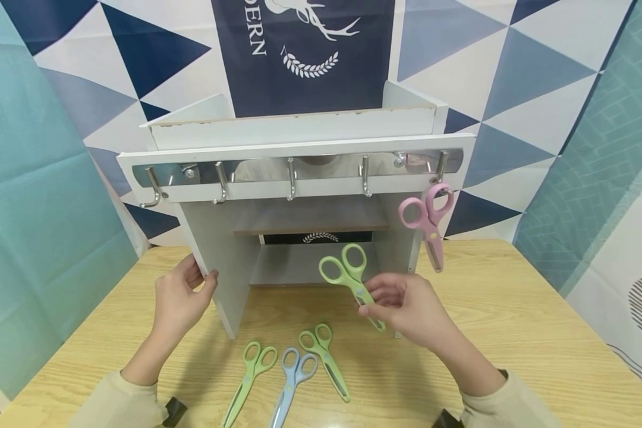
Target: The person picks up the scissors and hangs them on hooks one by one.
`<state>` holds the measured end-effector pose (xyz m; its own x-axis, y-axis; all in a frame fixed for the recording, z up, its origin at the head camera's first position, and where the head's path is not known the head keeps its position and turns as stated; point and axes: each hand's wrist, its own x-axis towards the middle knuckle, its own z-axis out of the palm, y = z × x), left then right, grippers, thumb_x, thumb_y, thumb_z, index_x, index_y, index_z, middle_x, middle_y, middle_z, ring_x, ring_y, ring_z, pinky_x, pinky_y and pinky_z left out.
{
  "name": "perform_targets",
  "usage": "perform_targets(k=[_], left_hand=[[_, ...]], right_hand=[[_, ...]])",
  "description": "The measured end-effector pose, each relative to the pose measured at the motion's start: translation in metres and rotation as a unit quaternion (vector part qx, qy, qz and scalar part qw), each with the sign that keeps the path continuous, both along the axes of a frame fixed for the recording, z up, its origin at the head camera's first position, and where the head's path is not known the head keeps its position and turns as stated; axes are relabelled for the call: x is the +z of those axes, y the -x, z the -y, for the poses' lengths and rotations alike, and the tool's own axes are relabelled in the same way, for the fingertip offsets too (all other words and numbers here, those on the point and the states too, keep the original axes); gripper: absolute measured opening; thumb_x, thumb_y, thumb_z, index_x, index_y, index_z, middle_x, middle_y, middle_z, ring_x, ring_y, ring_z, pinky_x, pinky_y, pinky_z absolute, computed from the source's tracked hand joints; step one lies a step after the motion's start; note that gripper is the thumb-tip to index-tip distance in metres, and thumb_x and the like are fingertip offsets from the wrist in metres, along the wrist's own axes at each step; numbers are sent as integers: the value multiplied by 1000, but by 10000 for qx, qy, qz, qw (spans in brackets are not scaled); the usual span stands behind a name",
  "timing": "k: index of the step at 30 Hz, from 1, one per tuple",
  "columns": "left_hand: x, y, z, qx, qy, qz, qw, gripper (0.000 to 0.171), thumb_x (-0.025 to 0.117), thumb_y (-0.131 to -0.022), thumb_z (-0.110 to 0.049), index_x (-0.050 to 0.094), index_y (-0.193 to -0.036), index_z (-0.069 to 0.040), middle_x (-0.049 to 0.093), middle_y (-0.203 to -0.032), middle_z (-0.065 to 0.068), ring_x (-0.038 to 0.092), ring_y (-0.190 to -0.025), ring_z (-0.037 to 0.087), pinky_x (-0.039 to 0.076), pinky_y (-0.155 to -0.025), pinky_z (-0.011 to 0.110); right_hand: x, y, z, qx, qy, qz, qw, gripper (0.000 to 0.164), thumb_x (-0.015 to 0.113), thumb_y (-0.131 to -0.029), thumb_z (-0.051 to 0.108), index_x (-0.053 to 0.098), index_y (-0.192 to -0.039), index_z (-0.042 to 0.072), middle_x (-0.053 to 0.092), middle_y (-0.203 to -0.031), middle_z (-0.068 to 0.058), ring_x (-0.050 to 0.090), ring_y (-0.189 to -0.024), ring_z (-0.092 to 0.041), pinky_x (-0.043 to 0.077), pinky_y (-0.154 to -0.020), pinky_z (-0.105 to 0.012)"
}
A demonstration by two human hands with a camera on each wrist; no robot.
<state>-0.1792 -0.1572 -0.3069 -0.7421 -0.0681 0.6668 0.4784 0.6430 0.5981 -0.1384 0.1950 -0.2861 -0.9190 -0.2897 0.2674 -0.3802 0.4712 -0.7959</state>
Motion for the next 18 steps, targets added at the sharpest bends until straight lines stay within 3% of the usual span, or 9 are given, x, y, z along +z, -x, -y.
perform_targets(k=[6, 18], left_hand=[[-1, 0, 0, 17, -32, 21, 10000, 35, 62, -80, 5, 60, -115, 13, 69, -105, 30, 71, -93, 39, 60, -77, 46], [0, -1, 0, -20, -25, -9, 10000, 33, 59, -82, 6, 62, -114, 11, 70, -104, 29, 71, -92, 39, 60, -77, 46]], right_hand=[[4, -6, 2, -145, 40, 50, 9999, 28, 74, -81, 11, 65, -103, -5, 75, -83, -1, 70, -73, -1, 59, -63, -21], [9, -13, 4, -118, 314, -314, 9989, 25, 75, -79, 5, 65, -100, -5, 72, -78, 16, 71, -72, -2, 58, -60, -20]])
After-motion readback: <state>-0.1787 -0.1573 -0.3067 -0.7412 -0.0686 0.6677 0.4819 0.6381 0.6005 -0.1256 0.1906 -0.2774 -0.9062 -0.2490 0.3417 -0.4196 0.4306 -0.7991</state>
